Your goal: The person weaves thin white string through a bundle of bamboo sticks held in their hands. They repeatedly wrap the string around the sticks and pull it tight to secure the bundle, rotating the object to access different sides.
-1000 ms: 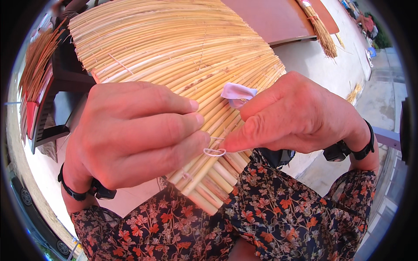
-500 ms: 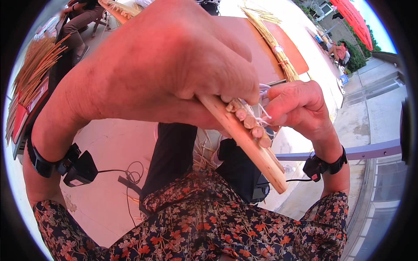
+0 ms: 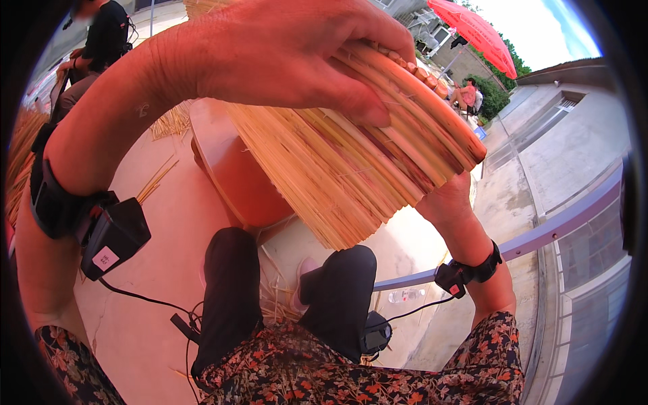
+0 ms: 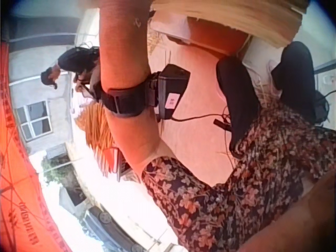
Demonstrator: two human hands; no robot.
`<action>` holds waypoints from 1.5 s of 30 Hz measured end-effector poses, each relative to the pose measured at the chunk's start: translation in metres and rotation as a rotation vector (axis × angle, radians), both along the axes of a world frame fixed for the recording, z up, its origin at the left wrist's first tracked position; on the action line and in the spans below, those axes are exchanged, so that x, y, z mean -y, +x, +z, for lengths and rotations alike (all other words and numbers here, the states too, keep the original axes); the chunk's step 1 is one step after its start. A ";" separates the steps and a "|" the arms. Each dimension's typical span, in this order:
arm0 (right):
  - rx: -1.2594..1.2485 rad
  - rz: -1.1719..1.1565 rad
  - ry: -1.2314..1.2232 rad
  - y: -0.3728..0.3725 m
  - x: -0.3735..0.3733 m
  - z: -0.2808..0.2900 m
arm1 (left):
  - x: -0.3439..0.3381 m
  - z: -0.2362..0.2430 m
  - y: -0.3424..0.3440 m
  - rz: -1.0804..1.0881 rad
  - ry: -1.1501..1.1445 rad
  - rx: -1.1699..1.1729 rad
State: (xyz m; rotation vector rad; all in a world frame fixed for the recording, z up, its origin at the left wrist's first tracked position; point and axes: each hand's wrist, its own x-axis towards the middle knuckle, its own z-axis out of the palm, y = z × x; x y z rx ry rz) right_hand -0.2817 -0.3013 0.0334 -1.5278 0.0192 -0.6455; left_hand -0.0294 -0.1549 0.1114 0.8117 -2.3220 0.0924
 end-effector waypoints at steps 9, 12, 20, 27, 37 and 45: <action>0.154 -0.104 -0.396 0.009 -0.033 0.016 | -0.008 0.033 0.003 -0.091 0.242 0.042; 0.141 -0.175 -0.642 0.014 -0.038 0.023 | -0.012 0.024 0.002 0.009 0.017 0.017; 0.128 -0.243 -0.844 0.016 -0.048 0.030 | -0.018 0.016 0.002 0.110 -0.037 0.030; 0.115 -0.186 -0.701 0.014 -0.047 0.034 | -0.017 0.007 0.004 0.174 -0.170 0.039; 0.130 -0.230 -0.853 0.011 -0.041 0.047 | -0.011 0.020 -0.003 0.176 -0.138 0.071; 0.102 -0.245 -0.900 0.011 -0.035 0.046 | -0.008 0.019 0.002 0.105 -0.093 0.103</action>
